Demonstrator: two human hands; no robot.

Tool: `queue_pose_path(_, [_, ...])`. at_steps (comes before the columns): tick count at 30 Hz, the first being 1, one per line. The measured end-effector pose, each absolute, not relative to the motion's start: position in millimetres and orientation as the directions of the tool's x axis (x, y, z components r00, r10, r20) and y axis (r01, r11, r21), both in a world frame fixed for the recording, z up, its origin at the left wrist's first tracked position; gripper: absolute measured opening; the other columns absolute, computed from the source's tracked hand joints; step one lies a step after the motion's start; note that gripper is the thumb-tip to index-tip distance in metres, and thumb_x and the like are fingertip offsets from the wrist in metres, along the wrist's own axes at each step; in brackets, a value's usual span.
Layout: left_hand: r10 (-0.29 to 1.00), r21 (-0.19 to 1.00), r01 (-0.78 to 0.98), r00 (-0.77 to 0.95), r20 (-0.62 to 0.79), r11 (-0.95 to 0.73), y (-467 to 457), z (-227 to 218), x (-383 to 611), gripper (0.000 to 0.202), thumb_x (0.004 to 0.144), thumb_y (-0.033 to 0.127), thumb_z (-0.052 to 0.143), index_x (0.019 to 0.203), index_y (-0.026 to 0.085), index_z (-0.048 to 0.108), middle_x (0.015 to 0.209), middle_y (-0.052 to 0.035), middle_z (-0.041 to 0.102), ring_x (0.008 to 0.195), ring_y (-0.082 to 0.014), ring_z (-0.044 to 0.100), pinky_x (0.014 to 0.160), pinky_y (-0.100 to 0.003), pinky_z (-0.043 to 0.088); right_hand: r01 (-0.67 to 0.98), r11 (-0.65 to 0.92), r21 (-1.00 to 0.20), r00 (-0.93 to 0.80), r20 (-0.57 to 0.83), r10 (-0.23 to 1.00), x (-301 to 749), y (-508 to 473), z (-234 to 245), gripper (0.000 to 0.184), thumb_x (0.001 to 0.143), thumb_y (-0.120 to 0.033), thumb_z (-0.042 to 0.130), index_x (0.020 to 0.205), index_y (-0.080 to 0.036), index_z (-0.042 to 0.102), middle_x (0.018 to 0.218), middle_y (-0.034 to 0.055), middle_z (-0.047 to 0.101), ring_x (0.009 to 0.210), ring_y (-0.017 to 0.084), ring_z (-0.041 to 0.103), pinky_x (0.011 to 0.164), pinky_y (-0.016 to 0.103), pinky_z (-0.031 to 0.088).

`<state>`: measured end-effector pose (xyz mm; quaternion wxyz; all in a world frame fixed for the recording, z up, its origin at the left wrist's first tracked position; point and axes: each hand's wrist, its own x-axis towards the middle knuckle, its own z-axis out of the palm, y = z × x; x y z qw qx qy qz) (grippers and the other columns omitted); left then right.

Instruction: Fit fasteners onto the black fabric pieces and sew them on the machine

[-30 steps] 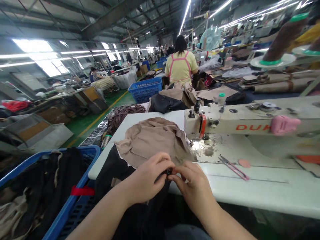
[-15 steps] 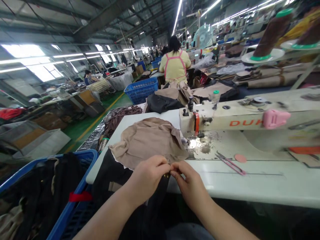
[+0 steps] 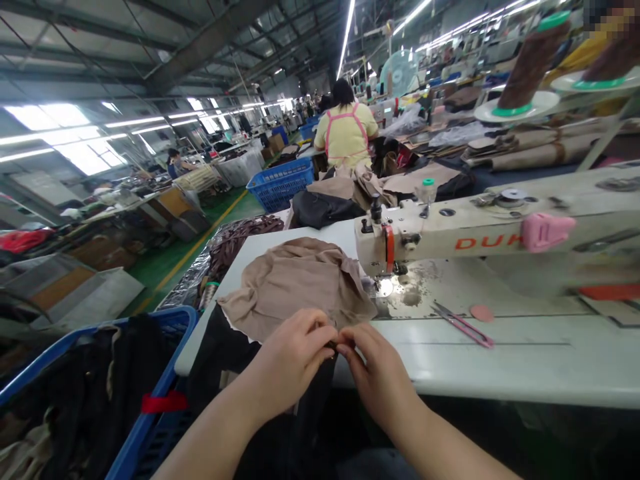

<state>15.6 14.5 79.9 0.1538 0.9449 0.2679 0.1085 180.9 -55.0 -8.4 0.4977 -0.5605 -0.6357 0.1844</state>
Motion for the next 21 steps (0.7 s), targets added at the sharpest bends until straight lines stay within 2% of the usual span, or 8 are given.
queue_pose_path(4, [0.505,0.184,0.479,0.853,0.135,-0.858,12,78,18,0.016,0.101,0.012,0.049,0.097,0.019,0.063,0.095,-0.0041,0.06,0.089,-0.0218,0.054,0.081,-0.036,0.044,0.535,0.35,-0.769,0.091,0.464,0.881,182,-55,-8,0.012,0.095,-0.011,0.059,0.091,-0.022,0.065,0.087,0.0032,0.066,0.08,0.019,0.06,0.073,0.03,0.046])
queue_pose_path(6, [0.497,0.161,0.474,0.851,0.169,-0.866,12,71,17,0.019,0.103,0.014,0.047,0.096,0.018,0.063,0.092,-0.0043,0.06,0.086,-0.0222,0.053,0.08,-0.038,0.043,0.52,0.383,-0.764,0.065,0.482,0.874,185,-55,-7,0.013,0.095,-0.011,0.061,0.096,-0.022,0.068,0.09,0.0036,0.068,0.084,0.019,0.06,0.075,0.031,0.045])
queue_pose_path(11, [0.539,0.261,0.485,0.817,0.204,-0.835,10,60,13,0.023,0.101,0.008,0.042,0.091,0.017,0.061,0.09,-0.0052,0.059,0.086,-0.0222,0.053,0.078,-0.037,0.043,0.583,0.415,-0.699,-0.024,0.496,0.868,189,-56,-2,0.017,0.097,-0.015,0.06,0.104,-0.025,0.073,0.087,0.0034,0.066,0.083,0.019,0.057,0.075,0.032,0.041])
queue_pose_path(17, [0.636,0.328,0.579,0.766,0.096,-0.747,4,56,22,0.024,0.093,0.002,0.043,0.09,0.02,0.058,0.101,-0.0056,0.061,0.093,-0.0214,0.059,0.082,-0.035,0.052,0.708,0.394,-0.587,-0.097,0.472,0.876,190,-48,0,0.012,0.095,-0.015,0.063,0.089,-0.021,0.071,0.085,0.004,0.065,0.082,0.02,0.054,0.075,0.034,0.037])
queue_pose_path(19, [0.666,0.318,0.604,0.732,0.14,-0.731,3,49,21,0.024,0.092,0.004,0.046,0.099,0.021,0.061,0.111,-0.0079,0.063,0.101,-0.0232,0.063,0.088,-0.038,0.055,0.688,0.386,-0.615,-0.099,0.447,0.889,192,-43,0,0.011,0.092,-0.014,0.067,0.086,-0.022,0.071,0.086,0.0034,0.066,0.084,0.02,0.056,0.076,0.034,0.037])
queue_pose_path(21, [0.697,0.315,0.626,0.676,0.237,-0.714,2,34,17,0.031,0.092,0.01,0.051,0.12,0.021,0.058,0.123,-0.012,0.063,0.113,-0.0266,0.064,0.096,-0.043,0.056,0.65,0.351,-0.674,-0.073,0.404,0.912,195,-41,1,0.012,0.088,-0.011,0.069,0.082,-0.022,0.071,0.086,0.0027,0.067,0.086,0.019,0.057,0.077,0.033,0.038])
